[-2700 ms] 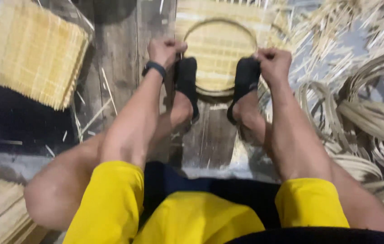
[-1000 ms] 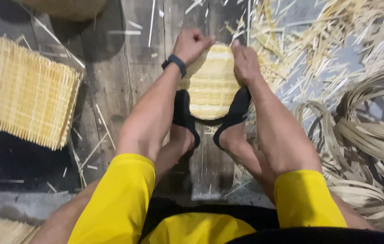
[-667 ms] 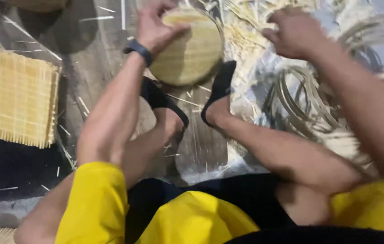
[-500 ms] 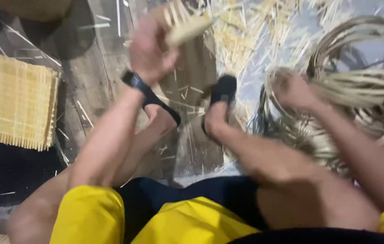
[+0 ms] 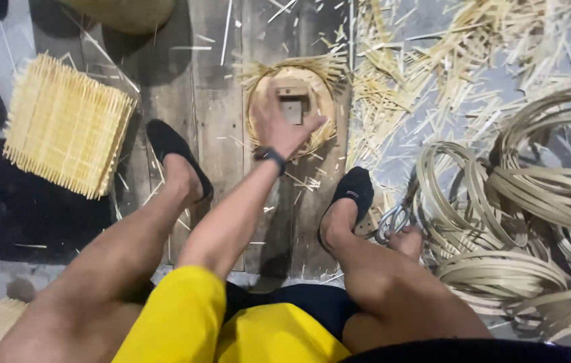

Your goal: Assembling and trimming bamboo mats to fit circular sieve frames using a wooden mold and scissors.

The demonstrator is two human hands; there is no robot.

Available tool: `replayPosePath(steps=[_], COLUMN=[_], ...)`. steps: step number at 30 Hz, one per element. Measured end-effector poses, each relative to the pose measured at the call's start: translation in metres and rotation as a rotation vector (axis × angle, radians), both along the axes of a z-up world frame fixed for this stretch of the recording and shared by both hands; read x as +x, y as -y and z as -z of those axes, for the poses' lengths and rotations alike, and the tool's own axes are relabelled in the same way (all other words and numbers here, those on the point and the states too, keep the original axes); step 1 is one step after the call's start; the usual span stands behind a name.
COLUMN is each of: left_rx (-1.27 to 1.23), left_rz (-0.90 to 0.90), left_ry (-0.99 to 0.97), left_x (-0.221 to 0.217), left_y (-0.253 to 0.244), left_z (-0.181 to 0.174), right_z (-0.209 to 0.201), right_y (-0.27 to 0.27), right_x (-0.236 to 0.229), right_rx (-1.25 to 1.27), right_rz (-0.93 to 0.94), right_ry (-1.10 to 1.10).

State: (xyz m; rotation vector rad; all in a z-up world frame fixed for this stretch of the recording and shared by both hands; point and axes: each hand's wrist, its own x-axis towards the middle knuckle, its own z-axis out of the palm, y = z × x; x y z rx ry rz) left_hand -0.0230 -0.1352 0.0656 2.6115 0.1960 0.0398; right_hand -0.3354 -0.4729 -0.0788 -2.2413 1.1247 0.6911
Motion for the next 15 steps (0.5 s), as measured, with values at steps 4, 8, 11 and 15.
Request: replayPosePath(steps=[4,8,11,15], left_rx=[0.037,0.019,-0.009,0.034], left_rz=[-0.047,0.143,0.275,0.355], left_ry=[-0.198,-0.018,0.059,0.052], left_x=[0.01,0.032,0.012,0.009], left_y=[0.007,-0.014,-0.02,-0.02], left_z=[0.025,0.004,0.002,0.041], right_z=[-0.032,-0.053,-0.095,-0.143], right_y=[0.004,-0.004,-0.005,-0.022], right_x=[-0.001,0.038,0.025,0.039], right_rx=[0.15,0.302,0.409,0.556], right_rz=[-0.045,-0.059,-0.063,-0.065], right_ry=[-0.051,-0.03,-0.104,-0.141])
